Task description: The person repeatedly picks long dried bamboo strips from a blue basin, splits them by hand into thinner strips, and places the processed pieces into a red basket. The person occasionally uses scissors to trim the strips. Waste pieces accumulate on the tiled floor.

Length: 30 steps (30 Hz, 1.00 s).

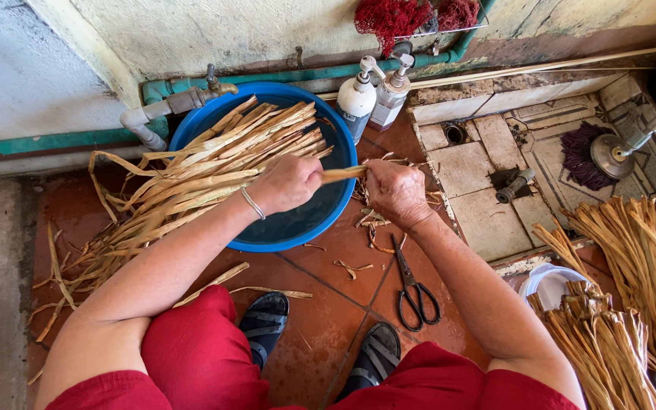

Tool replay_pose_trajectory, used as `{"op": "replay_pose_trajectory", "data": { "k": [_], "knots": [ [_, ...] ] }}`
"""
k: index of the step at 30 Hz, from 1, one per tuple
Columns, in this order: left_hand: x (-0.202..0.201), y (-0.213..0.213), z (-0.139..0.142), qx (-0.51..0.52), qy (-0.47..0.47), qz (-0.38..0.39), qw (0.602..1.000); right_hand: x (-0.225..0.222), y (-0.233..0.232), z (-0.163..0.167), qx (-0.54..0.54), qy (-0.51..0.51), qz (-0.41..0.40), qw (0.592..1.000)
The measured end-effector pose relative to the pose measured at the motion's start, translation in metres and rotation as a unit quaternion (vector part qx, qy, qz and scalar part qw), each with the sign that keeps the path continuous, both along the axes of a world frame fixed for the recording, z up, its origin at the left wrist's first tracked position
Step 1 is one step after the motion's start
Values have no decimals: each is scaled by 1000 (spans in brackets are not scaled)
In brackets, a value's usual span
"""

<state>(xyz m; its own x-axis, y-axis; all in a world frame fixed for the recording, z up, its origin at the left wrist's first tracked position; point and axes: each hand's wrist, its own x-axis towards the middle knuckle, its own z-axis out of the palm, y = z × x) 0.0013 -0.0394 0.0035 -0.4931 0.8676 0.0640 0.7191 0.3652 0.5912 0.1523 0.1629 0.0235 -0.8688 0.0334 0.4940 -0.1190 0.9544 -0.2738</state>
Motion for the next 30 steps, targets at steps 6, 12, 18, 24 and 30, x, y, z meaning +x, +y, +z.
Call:
{"op": "replay_pose_trajectory", "data": {
  "k": [6,12,18,24,30],
  "knots": [
    [-10,-7,13,184,-376,30,908,-1,-3,12,53,-9,38,998],
    [1,-20,36,268,154,-51,950,14,-15,16,-61,-13,51,997],
    [10,-12,26,157,102,-46,981,10,-14,15,-85,-1,0,996],
    [14,-6,20,136,-399,-33,906,14,-19,28,-10,52,20,998],
    [33,-2,24,198,-179,-57,962,13,-18,38,-9,17,4,1000]
  ]
}}
